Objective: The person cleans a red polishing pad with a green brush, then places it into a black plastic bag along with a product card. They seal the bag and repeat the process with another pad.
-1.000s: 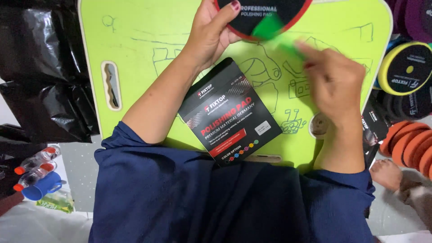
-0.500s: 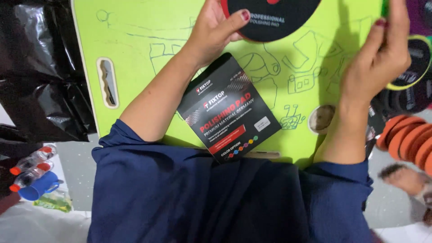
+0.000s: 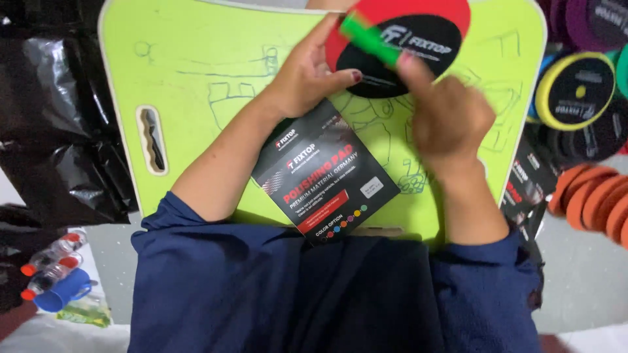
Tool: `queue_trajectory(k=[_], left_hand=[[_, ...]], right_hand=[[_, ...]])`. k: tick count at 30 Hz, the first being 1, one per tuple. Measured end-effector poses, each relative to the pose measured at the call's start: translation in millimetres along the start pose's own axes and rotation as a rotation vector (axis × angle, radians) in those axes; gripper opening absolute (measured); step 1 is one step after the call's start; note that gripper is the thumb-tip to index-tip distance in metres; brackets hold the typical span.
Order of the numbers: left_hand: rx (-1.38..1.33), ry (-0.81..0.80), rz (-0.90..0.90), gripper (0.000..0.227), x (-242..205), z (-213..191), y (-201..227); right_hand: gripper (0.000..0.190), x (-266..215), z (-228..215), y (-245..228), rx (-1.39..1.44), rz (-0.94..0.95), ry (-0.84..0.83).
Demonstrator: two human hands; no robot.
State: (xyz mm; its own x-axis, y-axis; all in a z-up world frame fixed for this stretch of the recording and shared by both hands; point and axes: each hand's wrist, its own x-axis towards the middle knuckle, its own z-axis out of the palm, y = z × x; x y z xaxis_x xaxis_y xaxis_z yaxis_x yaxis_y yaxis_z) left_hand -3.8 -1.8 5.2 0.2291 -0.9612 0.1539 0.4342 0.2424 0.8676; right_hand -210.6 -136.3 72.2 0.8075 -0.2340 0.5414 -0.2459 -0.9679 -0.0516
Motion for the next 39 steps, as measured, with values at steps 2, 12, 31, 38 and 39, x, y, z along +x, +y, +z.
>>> queue_trajectory(k=[2, 12, 31, 38, 39], left_hand=[[0.056, 0.049, 0.028, 0.074, -6.1, -2.8, 2.1], [-0.325, 0.255, -0.02, 0.055, -5.3, -8.5, 9.0], [-0.409, 0.164, 0.189, 0.027, 6.2, -13.9, 18.0], [-0.503, 0.269, 0.076, 0.072, 6.6, -36.7, -0.1], [-0.447, 0.174, 0.107, 0.063, 6.8, -36.5, 1.6]], right_hand=[[0.042, 5.6, -9.7, 23.2, 0.107, 0.147, 0.025], [0.035, 1.7, 10.2, -6.8, -0.04, -0.056, -0.057], [0.031, 5.9, 1.9, 35.2, 0.134, 0.075, -0.109], [0.042, 10.3, 19.2, 37.4, 1.47, 0.906, 0.063], [0.055, 12.4, 18.0, 26.1, 1.678, 0.895, -0.009]])
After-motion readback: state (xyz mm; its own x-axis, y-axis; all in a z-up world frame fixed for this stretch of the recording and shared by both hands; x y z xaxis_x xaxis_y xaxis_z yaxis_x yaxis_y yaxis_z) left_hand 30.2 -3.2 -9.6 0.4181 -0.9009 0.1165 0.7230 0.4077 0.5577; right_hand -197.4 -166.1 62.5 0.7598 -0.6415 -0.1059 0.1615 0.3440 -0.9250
